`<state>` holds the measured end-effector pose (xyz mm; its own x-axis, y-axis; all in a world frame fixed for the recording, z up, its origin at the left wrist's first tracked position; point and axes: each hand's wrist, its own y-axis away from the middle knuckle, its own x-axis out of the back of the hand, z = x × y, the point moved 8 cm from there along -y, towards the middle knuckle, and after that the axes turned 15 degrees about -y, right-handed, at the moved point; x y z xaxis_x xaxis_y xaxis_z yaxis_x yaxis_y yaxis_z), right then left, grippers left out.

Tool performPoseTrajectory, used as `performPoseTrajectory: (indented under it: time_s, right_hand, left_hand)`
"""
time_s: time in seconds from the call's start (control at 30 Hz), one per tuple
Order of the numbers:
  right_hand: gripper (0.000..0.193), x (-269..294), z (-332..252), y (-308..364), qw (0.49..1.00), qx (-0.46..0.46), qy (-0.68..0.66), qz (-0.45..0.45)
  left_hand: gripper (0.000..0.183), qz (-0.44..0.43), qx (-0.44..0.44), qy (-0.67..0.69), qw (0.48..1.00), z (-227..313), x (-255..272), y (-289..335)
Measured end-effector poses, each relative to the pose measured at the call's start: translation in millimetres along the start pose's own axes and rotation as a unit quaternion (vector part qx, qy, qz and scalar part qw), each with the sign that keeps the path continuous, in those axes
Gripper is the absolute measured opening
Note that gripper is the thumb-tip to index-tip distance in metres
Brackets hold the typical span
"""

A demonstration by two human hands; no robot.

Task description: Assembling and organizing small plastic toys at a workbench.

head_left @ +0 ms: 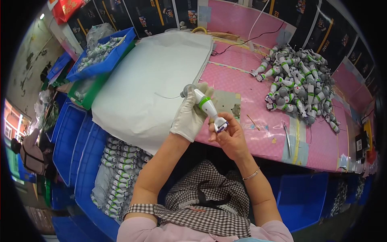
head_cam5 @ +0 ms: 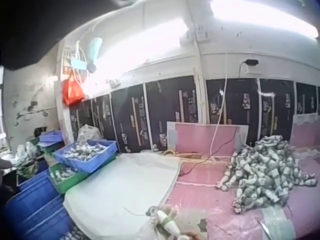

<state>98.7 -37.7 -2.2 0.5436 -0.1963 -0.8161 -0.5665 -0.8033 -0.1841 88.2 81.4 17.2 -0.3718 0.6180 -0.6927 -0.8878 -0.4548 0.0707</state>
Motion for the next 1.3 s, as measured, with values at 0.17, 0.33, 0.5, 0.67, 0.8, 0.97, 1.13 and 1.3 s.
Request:
performPoseTrajectory:
  time_s: [0.17, 0.33, 0.5, 0.67, 0.8, 0.97, 1.13, 1.3]
  right_hand:
    - [0.04, -21.3, -17.0, 10.4, 0.907, 0.148, 0.383, -0.093]
    - [0.03, 6.8, -27.1, 9.9, 0.972, -0.007, 0.23, -0.043]
    - [0.043, 49.7, -61.4, -7.1, 0.969, 0.001, 0.147, 0.196]
    - [0.032, 69.5, -81.0, -2.3, 0.969, 0.045, 0.089, 0.227]
    - [0.027, 77.7, -85.2, 10.4, 0.972, 0.02, 0.079, 0.219]
    - [0.022, 96.6, -91.6, 13.8, 0.956, -0.016, 0.186, 0.225]
    - [0.014, 77.8, -105.5, 5.3, 0.793, 0.163, 0.568, 0.148]
    - [0.012, 48.9, -108.8, 1.1, 0.664, 0.166, 0.719, 0.124]
  left_hand:
    - [0.044, -0.1, 0.076, -0.014, 0.992, -8.5, -7.5, 9.3]
    - [0.046, -0.14, 0.126, -0.011, 0.982, -27.4, -1.2, 17.2]
    - [0.051, -0.098, 0.233, -0.037, 0.967, -56.7, -3.2, 49.7]
    - [0.064, -0.125, 0.283, -0.118, 0.944, -76.7, -6.8, 76.9]
    - [0.065, -0.171, 0.284, -0.144, 0.932, -83.2, -9.8, 81.9]
    - [0.041, -0.196, 0.236, -0.405, 0.861, -93.6, -0.6, 80.1]
    - [0.036, -0.123, 0.191, -0.44, 0.869, -73.7, -13.6, 62.5]
    - [0.035, -0.086, 0.148, -0.371, 0.913, -70.1, -9.1, 46.0]
